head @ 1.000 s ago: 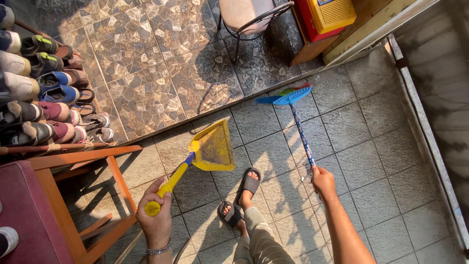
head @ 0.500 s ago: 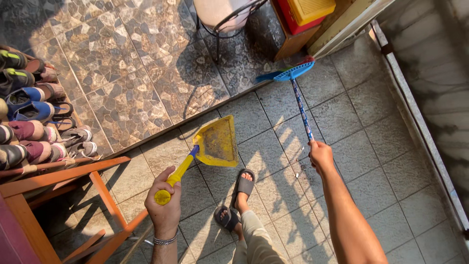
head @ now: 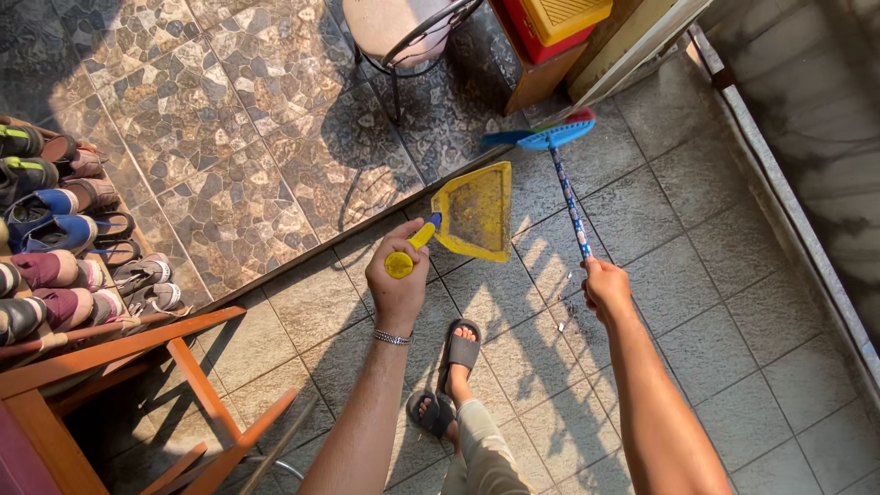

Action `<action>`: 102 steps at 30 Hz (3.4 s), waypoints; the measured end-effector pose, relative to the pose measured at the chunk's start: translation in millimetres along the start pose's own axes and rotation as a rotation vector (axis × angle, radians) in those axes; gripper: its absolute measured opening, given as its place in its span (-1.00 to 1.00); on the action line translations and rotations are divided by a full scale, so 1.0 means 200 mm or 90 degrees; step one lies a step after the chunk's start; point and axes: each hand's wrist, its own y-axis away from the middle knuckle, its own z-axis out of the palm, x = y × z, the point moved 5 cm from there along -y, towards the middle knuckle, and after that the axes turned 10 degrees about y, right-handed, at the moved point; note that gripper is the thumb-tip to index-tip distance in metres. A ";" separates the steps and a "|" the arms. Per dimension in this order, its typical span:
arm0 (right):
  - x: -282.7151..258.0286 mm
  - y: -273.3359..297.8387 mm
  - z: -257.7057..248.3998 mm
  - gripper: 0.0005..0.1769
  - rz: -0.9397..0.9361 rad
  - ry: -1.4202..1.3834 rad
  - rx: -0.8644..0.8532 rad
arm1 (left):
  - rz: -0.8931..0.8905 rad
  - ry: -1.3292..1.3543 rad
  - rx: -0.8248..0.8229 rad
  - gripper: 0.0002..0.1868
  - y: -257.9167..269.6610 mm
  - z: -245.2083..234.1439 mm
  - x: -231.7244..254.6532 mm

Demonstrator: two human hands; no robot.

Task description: The person sweeps debris from a tiled balcony and a concrete driveway into a dustpan using a small broom, including sweeping under and around a parked motorcycle and moving through an open gate.

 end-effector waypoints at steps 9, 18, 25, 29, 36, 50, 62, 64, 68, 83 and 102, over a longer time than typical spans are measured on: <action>0.15 -0.19 0.10 -0.62 -0.016 0.126 0.001 | -0.028 0.012 -0.023 -0.74 0.10 -0.05 -0.02; 0.60 0.28 0.06 -0.59 -0.279 0.475 -0.009 | -0.160 -0.048 0.179 -0.71 0.72 -1.00 0.15; 0.20 0.30 0.59 -0.60 -0.252 0.790 -0.208 | -0.146 -0.060 0.317 -0.70 1.03 -1.53 0.15; 0.37 0.07 0.56 -0.58 -0.175 0.764 -0.123 | -0.153 -0.090 0.301 -0.72 0.97 -1.42 0.11; 0.84 -0.04 0.11 -0.57 -0.134 0.584 0.030 | -0.106 -0.143 0.208 -0.73 0.75 -1.00 0.14; 0.51 -0.36 0.68 -0.61 -0.110 0.283 0.061 | -0.024 -0.229 0.033 -0.71 0.34 -0.48 0.15; 0.61 -0.16 0.90 -0.62 -0.197 0.284 0.091 | -0.073 -0.158 0.040 -0.74 0.18 -0.41 -0.03; 0.68 -0.12 0.91 -0.62 -0.139 0.290 0.071 | -0.091 -0.175 0.050 -0.74 0.21 -0.43 -0.03; 0.91 0.11 0.72 -0.60 -0.015 0.294 0.073 | -0.071 -0.178 -0.010 -0.73 0.20 -0.42 -0.02; 0.72 -0.37 0.68 -0.56 -0.051 0.228 0.066 | -0.063 -0.167 -0.068 -0.76 0.13 -0.29 -0.13; 0.85 0.05 0.53 -0.57 -0.026 0.266 0.008 | -0.095 -0.072 -0.096 -0.75 -0.03 -0.41 -0.11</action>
